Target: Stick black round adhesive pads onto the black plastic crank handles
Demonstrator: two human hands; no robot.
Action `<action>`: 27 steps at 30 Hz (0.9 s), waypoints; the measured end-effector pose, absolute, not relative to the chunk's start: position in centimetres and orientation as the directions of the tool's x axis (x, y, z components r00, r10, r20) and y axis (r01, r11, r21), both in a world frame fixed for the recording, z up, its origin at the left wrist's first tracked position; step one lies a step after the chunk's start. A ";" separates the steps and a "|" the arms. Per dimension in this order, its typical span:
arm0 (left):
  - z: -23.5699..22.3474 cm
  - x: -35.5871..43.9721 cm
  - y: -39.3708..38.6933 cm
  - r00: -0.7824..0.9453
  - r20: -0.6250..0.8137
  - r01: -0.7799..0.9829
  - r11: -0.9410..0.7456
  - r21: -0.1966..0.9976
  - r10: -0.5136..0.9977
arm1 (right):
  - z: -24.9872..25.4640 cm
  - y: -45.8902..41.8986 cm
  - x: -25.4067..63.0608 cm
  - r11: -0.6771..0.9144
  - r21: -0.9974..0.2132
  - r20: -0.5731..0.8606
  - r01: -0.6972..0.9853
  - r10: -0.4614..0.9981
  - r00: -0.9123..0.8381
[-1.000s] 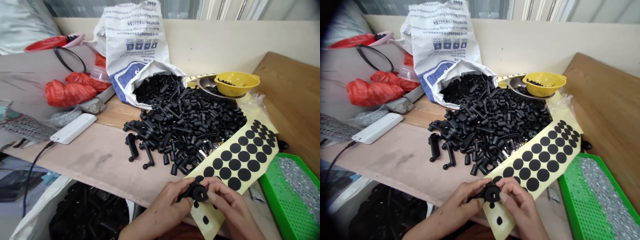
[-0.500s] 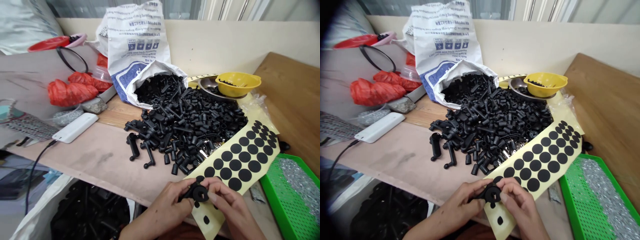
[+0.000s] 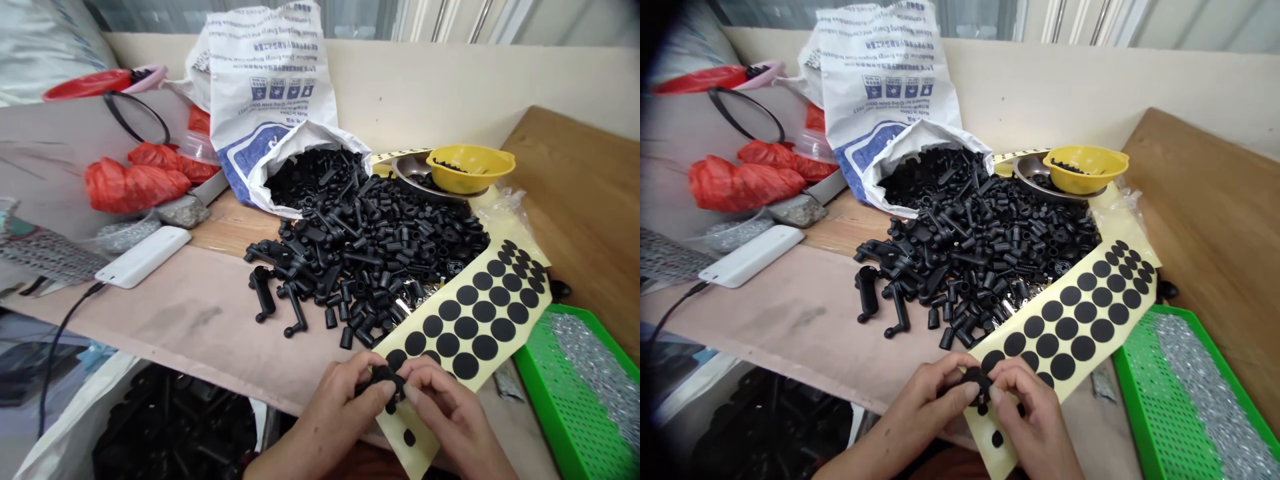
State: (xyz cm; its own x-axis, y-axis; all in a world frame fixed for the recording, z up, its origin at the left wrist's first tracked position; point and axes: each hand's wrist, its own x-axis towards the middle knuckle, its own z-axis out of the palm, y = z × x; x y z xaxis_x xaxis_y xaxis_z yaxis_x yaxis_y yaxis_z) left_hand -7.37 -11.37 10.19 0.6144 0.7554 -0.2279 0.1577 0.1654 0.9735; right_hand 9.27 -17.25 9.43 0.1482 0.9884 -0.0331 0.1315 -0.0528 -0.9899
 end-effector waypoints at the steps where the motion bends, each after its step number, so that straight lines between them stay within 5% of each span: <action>1: 10.2 -7.3 -11.4 0.598 -0.224 0.181 0.143 0.973 0.769 | 9.4 -17.3 9.2 -0.039 -0.985 -0.014 0.169 0.989 0.144; 5: 10.0 -7.2 -11.4 0.576 -0.204 0.186 0.115 0.976 0.792 | 9.4 -17.6 9.7 -0.077 -0.984 -0.056 0.158 0.990 0.130; 11: 9.6 -6.8 -11.6 0.592 -0.222 0.028 0.255 0.966 0.775 | 9.4 -17.8 10.4 -0.370 -0.850 -0.389 -0.375 0.921 -0.026; 17: 9.5 -6.9 -11.6 0.575 -0.317 -0.018 0.400 0.917 0.754 | 9.0 -17.7 10.2 -0.334 -0.767 -0.415 -0.548 0.909 0.027; 19: 9.5 -6.9 -11.6 0.564 -0.359 -0.011 0.441 0.897 0.744 | 9.1 -17.6 10.1 -0.292 -0.827 -0.391 -0.481 0.913 0.119; 22: 9.5 -6.7 -12.0 0.562 -0.336 -0.025 0.422 0.906 0.755 | 9.6 -17.6 9.2 -0.217 -0.970 -0.236 -0.106 0.944 0.231; 24: 9.5 -6.8 -12.4 0.585 -0.308 -0.047 0.410 0.911 0.750 | 9.9 -17.7 8.1 -0.158 -0.975 -0.117 0.155 0.962 0.246; 27: 10.3 -8.7 -12.9 0.627 -0.299 -0.022 0.399 0.917 0.720 | 10.0 -18.1 6.1 -0.095 -0.955 -0.049 0.281 0.985 0.167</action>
State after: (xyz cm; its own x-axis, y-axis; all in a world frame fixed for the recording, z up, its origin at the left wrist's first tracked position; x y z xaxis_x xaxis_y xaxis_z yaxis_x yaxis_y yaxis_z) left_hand -8.66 -12.93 10.27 0.6266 0.7199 -0.2985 -0.0221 0.3993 0.9165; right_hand 6.11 -18.12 10.01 0.1666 0.9848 -0.0490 0.2810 -0.0950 -0.9550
